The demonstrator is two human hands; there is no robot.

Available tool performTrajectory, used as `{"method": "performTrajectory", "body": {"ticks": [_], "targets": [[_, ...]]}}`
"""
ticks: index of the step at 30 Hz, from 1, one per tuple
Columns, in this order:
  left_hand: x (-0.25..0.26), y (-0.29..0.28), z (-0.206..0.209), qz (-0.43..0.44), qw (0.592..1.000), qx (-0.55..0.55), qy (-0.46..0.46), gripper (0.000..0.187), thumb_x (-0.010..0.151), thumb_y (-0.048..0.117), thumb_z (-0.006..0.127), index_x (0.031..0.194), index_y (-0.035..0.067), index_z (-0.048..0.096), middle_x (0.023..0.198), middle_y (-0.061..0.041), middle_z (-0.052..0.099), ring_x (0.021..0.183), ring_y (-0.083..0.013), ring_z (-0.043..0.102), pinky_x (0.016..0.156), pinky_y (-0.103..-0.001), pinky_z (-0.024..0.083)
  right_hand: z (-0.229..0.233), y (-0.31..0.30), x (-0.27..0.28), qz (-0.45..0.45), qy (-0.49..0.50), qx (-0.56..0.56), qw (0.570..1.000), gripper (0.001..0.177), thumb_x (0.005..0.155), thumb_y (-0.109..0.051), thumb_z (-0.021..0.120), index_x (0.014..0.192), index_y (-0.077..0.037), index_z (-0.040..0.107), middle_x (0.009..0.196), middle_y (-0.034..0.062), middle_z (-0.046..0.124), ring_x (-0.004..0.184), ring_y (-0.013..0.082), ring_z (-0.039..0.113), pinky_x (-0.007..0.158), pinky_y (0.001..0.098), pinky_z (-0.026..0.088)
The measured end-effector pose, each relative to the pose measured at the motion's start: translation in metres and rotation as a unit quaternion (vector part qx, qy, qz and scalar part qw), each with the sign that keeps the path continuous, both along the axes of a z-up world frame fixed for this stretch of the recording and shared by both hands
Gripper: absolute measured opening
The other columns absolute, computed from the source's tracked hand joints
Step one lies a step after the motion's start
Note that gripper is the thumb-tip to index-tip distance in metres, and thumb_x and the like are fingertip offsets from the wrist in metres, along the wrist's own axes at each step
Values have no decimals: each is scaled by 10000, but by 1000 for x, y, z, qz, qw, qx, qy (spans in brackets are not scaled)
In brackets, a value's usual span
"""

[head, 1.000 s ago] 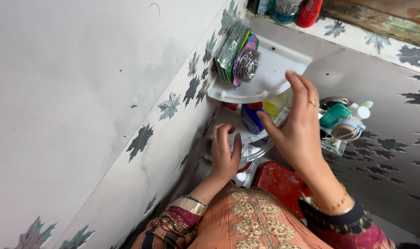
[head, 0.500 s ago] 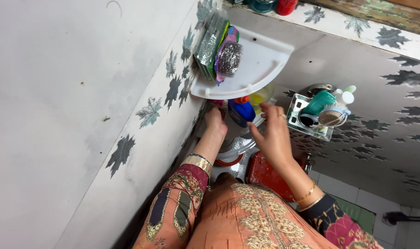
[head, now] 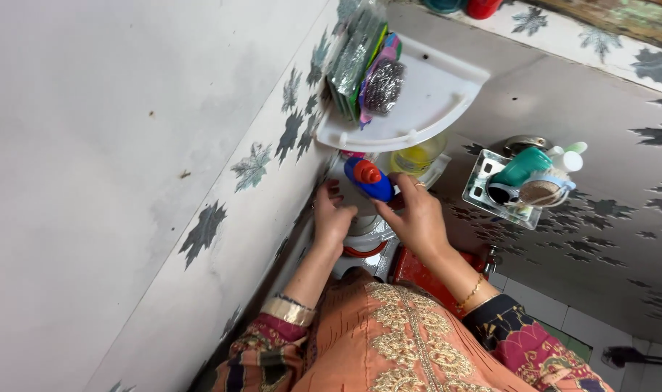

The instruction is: Organizing and arranging various cleaning and personal hygiene products on a multi-tiered corner shelf in a bathroom.

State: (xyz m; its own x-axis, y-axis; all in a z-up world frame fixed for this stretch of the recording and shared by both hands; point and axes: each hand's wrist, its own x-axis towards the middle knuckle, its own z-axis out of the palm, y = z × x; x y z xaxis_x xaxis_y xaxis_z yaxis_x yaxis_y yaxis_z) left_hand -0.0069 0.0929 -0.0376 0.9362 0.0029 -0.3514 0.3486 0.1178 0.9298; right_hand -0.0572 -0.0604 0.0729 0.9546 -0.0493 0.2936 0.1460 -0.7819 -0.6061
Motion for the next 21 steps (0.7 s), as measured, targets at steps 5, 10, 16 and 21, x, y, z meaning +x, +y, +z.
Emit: {"method": "performTrajectory", "body": {"ticks": [5, 10, 16, 21], "targets": [[-28, 7, 20, -10, 975, 193, -112, 921, 674, -8, 769, 1477, 25, 318, 1286, -203, 492, 1140, -309, 566, 967, -414, 502, -14, 31, 12, 27, 32, 70, 997, 443, 839, -218, 825, 1145, 15, 604, 1008, 176, 685, 782, 286, 738, 684, 388, 583], [-39, 6, 42, 6, 947, 267, -177, 979, 730, 79, 846, 1517, -14, 272, 1295, -242, 474, 1136, -356, 559, 969, -449, 493, -30, 24, 21, 63, 115, 188, 973, 447, 824, -138, 770, 1173, 27, 544, 1072, 160, 638, 795, 248, 735, 676, 363, 605], [-45, 6, 66, 32, 935, 255, -246, 931, 705, 73, 867, 1467, -11, 339, 1309, -237, 457, 1138, -345, 573, 980, -437, 501, -121, -9, 36, 78, 195, 482, 850, 336, 952, -48, 527, 1284, -3, 528, 1210, 105, 618, 999, 199, 692, 821, 349, 636], [-45, 5, 74, 51, 912, 249, -323, 746, 810, 49, 792, 1436, -15, 392, 1322, -226, 492, 1185, -341, 581, 1024, -436, 501, -97, 8, 34, 54, 102, 345, 931, 497, 873, -53, 660, 1345, 10, 519, 1281, 139, 625, 1125, 246, 639, 898, 363, 572]]}}
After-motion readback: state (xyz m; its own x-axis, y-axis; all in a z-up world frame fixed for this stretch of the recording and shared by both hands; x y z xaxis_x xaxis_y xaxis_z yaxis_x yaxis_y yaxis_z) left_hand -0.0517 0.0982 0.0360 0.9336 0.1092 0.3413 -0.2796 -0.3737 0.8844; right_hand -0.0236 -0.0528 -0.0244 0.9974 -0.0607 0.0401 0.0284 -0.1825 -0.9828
